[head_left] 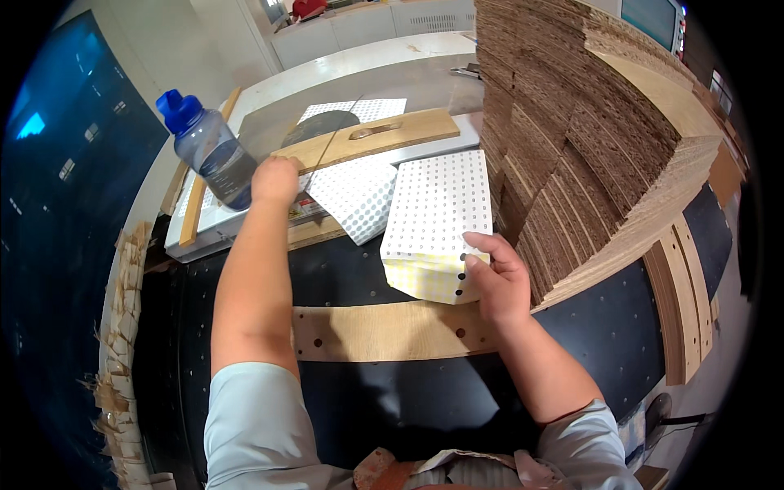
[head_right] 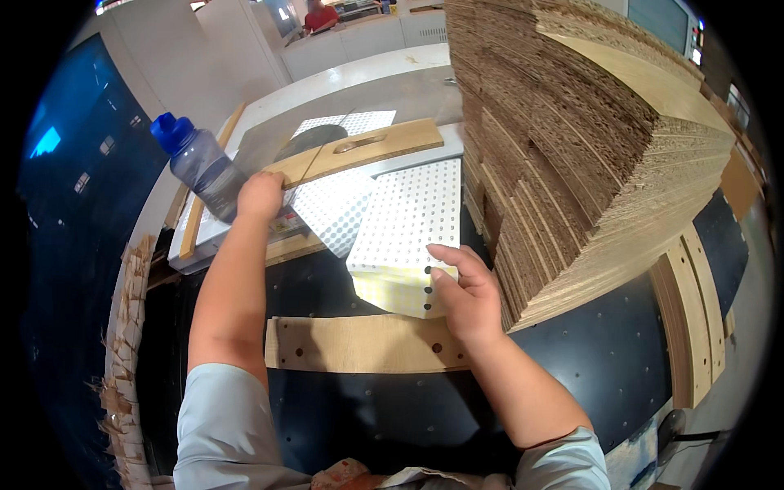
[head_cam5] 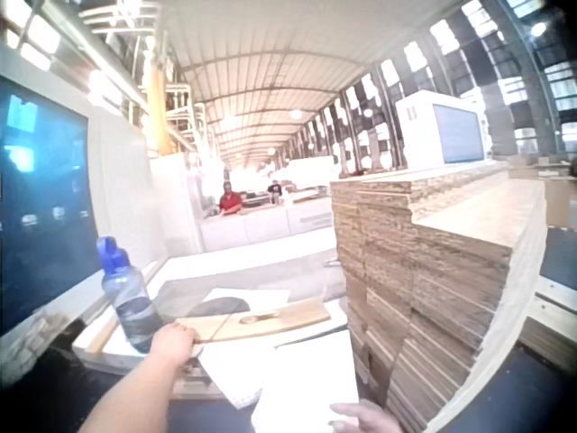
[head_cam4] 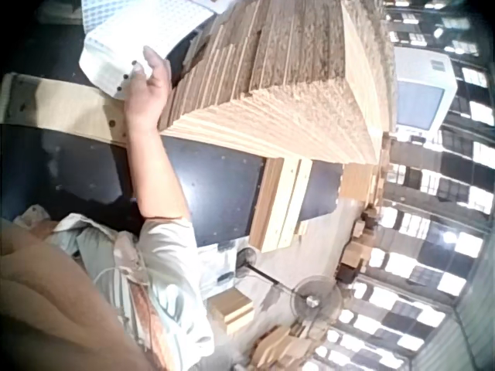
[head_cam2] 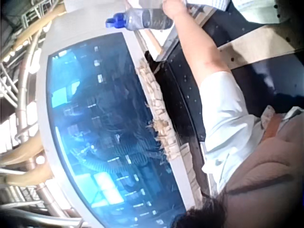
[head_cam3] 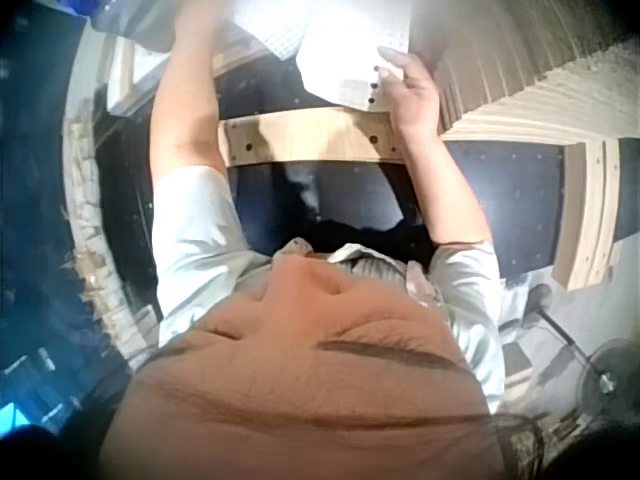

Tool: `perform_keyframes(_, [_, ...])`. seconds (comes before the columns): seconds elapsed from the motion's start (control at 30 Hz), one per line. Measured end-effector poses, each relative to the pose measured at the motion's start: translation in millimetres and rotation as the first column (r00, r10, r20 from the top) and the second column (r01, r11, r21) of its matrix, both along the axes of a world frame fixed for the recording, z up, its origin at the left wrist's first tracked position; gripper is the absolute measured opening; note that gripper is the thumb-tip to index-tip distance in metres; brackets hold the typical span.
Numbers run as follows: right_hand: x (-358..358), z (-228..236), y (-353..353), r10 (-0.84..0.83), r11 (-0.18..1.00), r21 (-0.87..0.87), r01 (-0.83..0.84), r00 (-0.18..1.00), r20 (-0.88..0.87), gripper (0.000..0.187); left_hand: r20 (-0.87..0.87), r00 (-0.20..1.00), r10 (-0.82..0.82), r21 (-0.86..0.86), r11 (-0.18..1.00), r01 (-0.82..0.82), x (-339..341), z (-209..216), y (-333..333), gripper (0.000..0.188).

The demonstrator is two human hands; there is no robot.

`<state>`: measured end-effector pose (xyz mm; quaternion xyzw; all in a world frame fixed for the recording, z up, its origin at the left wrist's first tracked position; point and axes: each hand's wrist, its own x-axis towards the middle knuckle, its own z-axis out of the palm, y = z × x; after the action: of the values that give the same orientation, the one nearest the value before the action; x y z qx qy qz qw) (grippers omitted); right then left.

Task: The person prepares wood pieces by inserting wooden pegs into pre-drilled holes, using an air nozzle to clear debris from a workbench, and stacking finished boards.

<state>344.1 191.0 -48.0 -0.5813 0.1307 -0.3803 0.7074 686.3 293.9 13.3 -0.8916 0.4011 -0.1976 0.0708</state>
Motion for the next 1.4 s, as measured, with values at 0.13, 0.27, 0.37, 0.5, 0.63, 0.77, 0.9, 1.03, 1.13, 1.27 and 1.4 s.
perform_keyframes(0.13, [-1.3, 0.1, -11.2, 0.008, 0.999, -0.055, -0.004, 0.998, 0.065, 0.028, -0.036, 0.999, 0.02, 0.048, 0.999, -0.019, 9.8, -0.5, -4.0, 0.018])
perform_keyframes(0.27, [10.4, -0.3, -14.8, -0.043, 0.998, 0.041, 0.044, 0.999, -0.014, 0.029, 0.065, 0.997, -0.047, 0.035, 0.998, 0.045, -1.7, -3.2, -8.8, 0.018])
perform_keyframes(0.37, [26.9, 4.9, -16.0, -0.031, 0.986, 0.165, 0.023, 0.999, 0.042, 0.03, 0.153, 0.984, -0.092, -0.005, 0.996, 0.094, 2.7, -7.5, 0.1, 0.014])
perform_keyframes(0.5, [47.0, 0.1, -20.5, 0.045, 0.961, 0.264, -0.087, 0.986, 0.162, 0.032, 0.279, 0.935, -0.218, -0.108, 0.961, 0.256, 6.4, -2.8, 6.4, 0.008])
perform_keyframes(0.63, [66.0, 1.1, -24.6, 0.024, 0.953, 0.301, -0.033, 0.999, 0.033, 0.033, 0.242, 0.948, -0.208, -0.136, 0.96, 0.246, 2.4, -2.6, 10.3, 0.007])
perform_keyframes(0.77, [94.9, 1.1, -38.6, -0.051, 0.985, 0.159, 0.061, 0.997, -0.064, 0.033, 0.251, 0.942, -0.224, -0.165, 0.949, 0.27, 2.7, -9.2, 14.9, 0.007])
perform_keyframes(0.9, [135.4, -2.9, -68.5, -0.241, 0.971, -0.055, 0.235, 0.947, -0.211, 0.033, 0.26, 0.938, -0.23, -0.164, 0.947, 0.277, -2.9, -11.9, 19.3, 0.008])
perform_keyframes(1.03, [145.0, 0.5, -102.2, -0.49, 0.867, -0.305, 0.394, 0.783, -0.384, 0.033, 0.244, 0.942, -0.23, -0.198, 0.939, 0.28, -4.7, -25.8, 16.4, 0.007])
perform_keyframes(1.13, [139.3, 3.1, -103.0, -0.622, 0.747, -0.555, 0.367, 0.682, -0.386, 0.034, 0.255, 0.929, -0.27, -0.312, 0.886, 0.343, -3.7, -32.9, 27.1, 0.009])
perform_keyframes(1.27, [130.5, 2.4, -110.4, -0.686, 0.673, -0.666, 0.32, 0.606, -0.402, 0.033, 0.177, 0.954, -0.242, -0.598, 0.744, 0.299, -21.3, -38.9, 41.0, 0.012])
perform_keyframes(1.4, [127.9, 2.5, -101.5, -0.771, 0.546, -0.778, 0.311, 0.55, -0.322, 0.031, -0.624, 0.725, -0.29, -0.634, 0.731, -0.253, -45.6, -55.1, 45.1, 0.017])
